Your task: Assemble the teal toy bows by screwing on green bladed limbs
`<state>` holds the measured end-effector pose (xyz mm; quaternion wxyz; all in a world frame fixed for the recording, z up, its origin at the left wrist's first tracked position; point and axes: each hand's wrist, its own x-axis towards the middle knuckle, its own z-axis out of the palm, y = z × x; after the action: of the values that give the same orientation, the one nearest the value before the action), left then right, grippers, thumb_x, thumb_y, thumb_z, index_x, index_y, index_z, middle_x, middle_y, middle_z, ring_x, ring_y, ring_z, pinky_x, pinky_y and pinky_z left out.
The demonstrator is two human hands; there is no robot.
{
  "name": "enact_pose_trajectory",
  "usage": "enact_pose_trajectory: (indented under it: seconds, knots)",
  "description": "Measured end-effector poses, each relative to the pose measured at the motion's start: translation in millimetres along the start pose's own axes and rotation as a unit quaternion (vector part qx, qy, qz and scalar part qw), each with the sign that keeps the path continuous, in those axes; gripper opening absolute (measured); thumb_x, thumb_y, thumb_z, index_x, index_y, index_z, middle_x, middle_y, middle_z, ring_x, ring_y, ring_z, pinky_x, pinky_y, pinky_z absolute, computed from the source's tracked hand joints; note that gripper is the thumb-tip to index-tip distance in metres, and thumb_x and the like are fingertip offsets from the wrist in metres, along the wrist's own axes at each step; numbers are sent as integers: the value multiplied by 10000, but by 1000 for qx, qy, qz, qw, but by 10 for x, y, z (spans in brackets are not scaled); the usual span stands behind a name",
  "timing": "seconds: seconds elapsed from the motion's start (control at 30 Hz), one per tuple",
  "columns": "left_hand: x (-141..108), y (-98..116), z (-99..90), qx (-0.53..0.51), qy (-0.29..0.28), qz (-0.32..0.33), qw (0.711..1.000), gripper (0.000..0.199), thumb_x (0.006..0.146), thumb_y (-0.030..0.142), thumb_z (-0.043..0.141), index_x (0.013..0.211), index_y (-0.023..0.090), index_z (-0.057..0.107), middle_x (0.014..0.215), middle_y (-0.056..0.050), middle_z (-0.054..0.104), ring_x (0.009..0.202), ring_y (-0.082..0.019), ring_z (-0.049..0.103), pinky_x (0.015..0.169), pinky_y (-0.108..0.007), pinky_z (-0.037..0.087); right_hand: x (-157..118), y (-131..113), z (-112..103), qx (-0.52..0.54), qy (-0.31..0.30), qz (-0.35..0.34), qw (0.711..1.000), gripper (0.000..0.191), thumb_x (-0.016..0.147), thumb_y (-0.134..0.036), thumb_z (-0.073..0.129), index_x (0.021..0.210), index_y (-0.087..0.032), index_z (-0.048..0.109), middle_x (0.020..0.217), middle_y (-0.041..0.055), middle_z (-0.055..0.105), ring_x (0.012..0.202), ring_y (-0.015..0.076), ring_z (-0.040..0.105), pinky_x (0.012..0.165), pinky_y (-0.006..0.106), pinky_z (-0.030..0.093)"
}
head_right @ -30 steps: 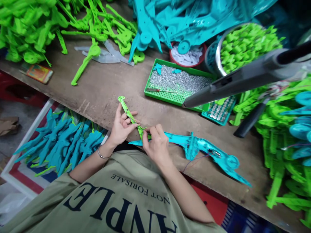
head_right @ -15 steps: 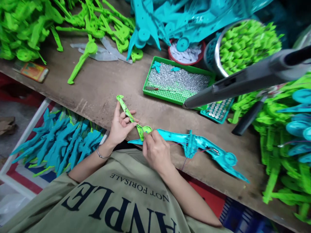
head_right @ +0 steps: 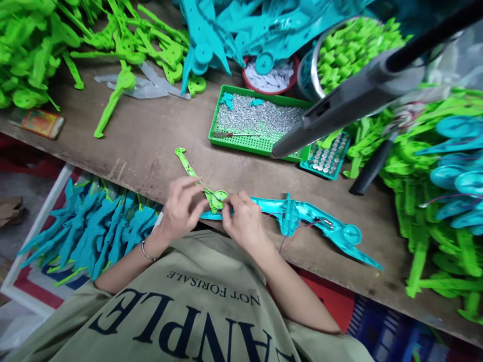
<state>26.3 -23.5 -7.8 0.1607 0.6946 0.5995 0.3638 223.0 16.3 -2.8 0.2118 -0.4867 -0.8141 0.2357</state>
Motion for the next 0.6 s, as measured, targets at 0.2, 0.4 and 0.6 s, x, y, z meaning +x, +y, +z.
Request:
enact_pose_trajectory:
  seconds: [0.2, 0.4, 0.6]
  knots:
    - [-75, 58, 162, -42, -144, 62, 987, 484, 935, 373, 676, 1381, 199, 601, 1348, -139, 694, 1378, -348, 572, 1259, -676, 223, 30, 78, -70, -1, -31, -6, 1000, 210, 970, -188, 496, 868, -185, 680, 826, 78, 658, 735, 201, 622, 657, 317, 472]
    - [-74, 54, 163, -35, -143, 68, 987, 443, 959, 350, 654, 1381, 224, 612, 1342, -127, 707, 1401, -348, 554, 1251, -678, 222, 6, 207, -136, -34, -10, 13, 999, 177, 976, -230, 529, 881, -183, 671, 845, 80, 670, 723, 200, 612, 638, 318, 447]
    - [-60, 122, 129, 20, -167, 69, 983, 435, 997, 357, 586, 1406, 214, 608, 1366, -144, 688, 1442, -343, 509, 1246, -638, 252, 13, 192, -96, -84, -25, 35, 995, 202, 964, -239, 513, 856, -183, 673, 837, 77, 641, 670, 179, 569, 572, 299, 374]
